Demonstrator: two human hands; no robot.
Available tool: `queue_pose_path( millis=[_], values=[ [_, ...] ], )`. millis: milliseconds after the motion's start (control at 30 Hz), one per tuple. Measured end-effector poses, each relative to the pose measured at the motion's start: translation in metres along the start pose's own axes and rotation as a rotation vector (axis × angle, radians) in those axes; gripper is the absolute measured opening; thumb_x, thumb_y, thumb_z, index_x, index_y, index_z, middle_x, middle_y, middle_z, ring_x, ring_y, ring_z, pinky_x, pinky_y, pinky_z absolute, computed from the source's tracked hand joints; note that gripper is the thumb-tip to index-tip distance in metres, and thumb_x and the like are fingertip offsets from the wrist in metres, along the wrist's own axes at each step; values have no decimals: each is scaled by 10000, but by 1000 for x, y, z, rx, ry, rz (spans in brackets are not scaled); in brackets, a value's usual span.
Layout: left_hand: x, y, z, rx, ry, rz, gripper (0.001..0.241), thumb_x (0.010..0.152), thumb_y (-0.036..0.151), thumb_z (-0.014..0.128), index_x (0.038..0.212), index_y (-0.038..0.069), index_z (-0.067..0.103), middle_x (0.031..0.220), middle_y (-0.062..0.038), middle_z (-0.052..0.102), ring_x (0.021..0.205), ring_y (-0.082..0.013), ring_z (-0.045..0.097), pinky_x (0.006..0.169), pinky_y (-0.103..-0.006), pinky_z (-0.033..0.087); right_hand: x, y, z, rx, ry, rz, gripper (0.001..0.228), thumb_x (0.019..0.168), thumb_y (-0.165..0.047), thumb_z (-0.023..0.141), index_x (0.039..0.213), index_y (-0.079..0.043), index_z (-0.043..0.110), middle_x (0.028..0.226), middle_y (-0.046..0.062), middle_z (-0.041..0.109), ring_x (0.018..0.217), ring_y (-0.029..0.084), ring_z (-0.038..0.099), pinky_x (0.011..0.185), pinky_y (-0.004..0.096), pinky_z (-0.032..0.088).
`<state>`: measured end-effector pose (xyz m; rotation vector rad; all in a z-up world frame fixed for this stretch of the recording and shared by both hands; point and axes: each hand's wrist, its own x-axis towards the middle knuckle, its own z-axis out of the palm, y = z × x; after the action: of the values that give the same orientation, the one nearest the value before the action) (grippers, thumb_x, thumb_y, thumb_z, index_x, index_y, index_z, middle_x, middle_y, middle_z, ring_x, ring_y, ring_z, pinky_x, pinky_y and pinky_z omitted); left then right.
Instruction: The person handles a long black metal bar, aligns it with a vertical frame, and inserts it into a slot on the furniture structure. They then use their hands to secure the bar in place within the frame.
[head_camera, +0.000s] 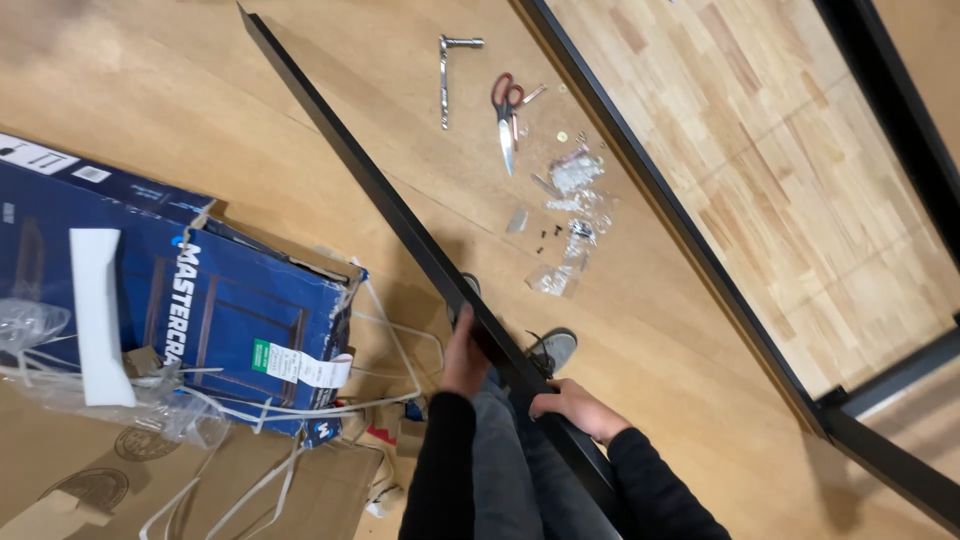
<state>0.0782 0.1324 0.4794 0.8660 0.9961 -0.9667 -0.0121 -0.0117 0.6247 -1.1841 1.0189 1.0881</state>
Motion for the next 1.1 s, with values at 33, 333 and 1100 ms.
queue_pose_path(
  millis=[33, 333, 1100],
  values=[
    [13, -1, 0, 5, -7, -13, 744, 844, 538, 719, 1288, -38, 562, 1325, -237, 560, 1250, -371, 532, 1087, -462, 423, -7, 10, -1, 9, 11, 7, 1013, 571, -492, 826, 1392, 15, 518, 1324, 241, 584, 1220, 361, 582, 965, 450, 510],
    [20, -27, 51, -82, 46, -86, 535, 701, 433, 839, 970, 23, 626, 932, -140, 697, 879, -250, 722, 860, -335, 594, -24, 81, -45, -42, 111, -58, 711, 512, -393, 828, 1114, -29, 724, 951, 191, 694, 911, 298, 694, 732, 401, 555],
    [-213, -44, 186, 269, -434, 174, 579, 704, 535, 795, 980, 43, 663, 932, -159, 709, 856, -253, 727, 827, -345, 607, -202, -19, -53, -24, 450, -554, 420, 456, -350, 862, 714, -64, 696, 625, 99, 626, 610, 230, 665, 519, 317, 523]
  ],
)
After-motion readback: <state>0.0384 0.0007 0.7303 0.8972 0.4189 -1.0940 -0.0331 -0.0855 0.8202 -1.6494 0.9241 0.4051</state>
